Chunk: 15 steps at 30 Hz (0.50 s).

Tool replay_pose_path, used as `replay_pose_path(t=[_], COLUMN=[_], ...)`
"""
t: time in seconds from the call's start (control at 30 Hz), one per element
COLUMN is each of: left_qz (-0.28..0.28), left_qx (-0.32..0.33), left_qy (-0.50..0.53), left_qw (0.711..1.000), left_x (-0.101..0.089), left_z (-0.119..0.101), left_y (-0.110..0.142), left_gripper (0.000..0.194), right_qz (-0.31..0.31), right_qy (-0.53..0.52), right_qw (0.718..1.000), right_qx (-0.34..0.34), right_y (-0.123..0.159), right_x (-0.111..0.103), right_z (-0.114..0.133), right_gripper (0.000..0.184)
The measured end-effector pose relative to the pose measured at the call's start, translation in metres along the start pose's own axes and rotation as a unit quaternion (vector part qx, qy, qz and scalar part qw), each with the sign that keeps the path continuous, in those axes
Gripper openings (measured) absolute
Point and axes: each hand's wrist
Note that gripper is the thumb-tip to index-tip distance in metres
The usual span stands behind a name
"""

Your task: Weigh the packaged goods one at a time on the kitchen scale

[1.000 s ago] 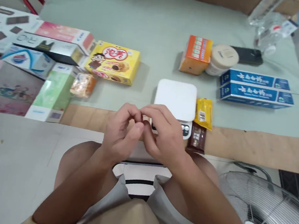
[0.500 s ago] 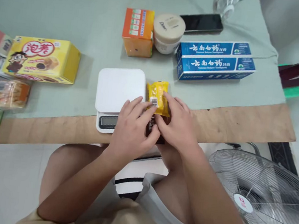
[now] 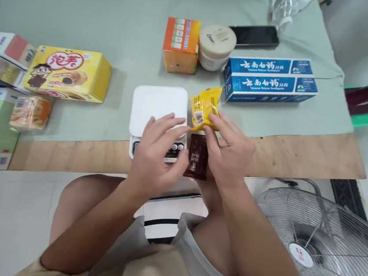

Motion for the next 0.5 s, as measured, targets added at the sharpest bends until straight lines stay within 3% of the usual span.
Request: replay_pose_path(t=[0.1,0.27,0.4,0.5], left_qz=[-0.051,-0.067,-0.064,-0.037], left_qx=[-0.030,-0.052,-0.048,-0.053], left_qy=[-0.007,-0.029,-0.015,-0.004], left_qw=[0.998,0.996,0.997,0.998], left_x=[-0.017,-0.031,-0.036,-0.035], left_z=[0.028,0.075,0.088,0.090], left_y=[0.008,0.025,0.029,0.026], left_gripper=[0.034,0.031,0.032,0.034], right_qz=[0.026,0.139,0.166,0.148], right_qy=[-0.009,-0.030,0.001,-0.003], right_qw=[0.999,0.988,0.986,0.988], right_qx=[-0.035,-0.057,-0.030,-0.054], right_y=[0.003,0.009,0.012,0.015], right_x=[0.016,0.054,0.064,0.061], right_z=[0.020,0.042,0.046,0.043], right_gripper=[0.026,0.027,0.025,0.026])
Point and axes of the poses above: each hand's wrist, its own y-axis away from the middle knuckle, its own x-axis out of the palm, z = x × y, and after that the axes turned 15 degrees about -y, right-handed
